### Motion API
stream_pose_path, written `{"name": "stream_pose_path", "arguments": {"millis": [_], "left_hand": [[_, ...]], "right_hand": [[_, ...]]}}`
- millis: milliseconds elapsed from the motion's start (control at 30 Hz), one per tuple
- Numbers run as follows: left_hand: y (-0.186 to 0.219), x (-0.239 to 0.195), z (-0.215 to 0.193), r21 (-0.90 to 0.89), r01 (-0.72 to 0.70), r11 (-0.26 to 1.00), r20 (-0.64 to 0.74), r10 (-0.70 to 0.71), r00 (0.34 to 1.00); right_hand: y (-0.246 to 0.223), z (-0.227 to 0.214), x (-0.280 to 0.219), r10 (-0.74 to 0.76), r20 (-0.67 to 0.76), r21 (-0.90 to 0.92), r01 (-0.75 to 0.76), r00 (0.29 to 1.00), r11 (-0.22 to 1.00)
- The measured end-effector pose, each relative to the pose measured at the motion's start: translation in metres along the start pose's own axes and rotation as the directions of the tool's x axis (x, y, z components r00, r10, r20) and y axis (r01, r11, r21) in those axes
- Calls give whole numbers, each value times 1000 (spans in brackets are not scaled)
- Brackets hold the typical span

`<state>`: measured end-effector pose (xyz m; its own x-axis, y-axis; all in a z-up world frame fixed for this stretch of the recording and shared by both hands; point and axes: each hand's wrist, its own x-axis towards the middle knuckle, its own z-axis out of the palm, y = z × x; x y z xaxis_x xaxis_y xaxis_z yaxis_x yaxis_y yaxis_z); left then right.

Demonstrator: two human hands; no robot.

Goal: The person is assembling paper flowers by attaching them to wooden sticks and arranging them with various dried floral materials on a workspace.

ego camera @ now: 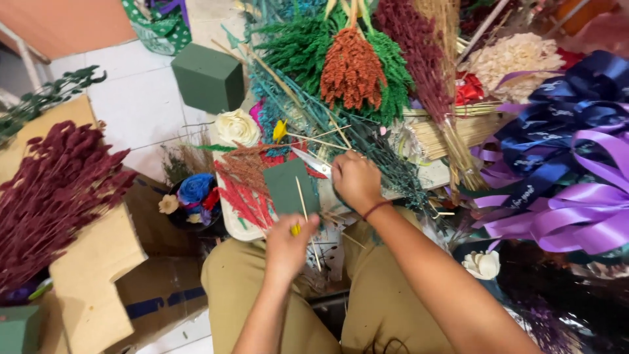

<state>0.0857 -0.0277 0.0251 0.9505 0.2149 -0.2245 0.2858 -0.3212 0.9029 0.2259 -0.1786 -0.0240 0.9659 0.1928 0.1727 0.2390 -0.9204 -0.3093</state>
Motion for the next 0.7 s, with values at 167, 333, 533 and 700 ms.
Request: {"name": "stream_pose_path", "arguments": {"millis": [167,333,533,700], "left_hand": [[35,68,1,192,-42,980,-64,56,996],[69,70,-12,-549,136,824,-59,-200,978],[49,24,-12,-930,366,44,361,306,881],[62,-13,0,-977,212,34,209,367,907]], "right_hand": [[20,-37,-25,148,-80,371,-109,986,922],[21,-92,-75,268,7,602,-218,963,768],[-33,-157,-147,120,412,526,-343,904,778],[-56,-160,-165,-30,151,639,-74,988,766]]}}
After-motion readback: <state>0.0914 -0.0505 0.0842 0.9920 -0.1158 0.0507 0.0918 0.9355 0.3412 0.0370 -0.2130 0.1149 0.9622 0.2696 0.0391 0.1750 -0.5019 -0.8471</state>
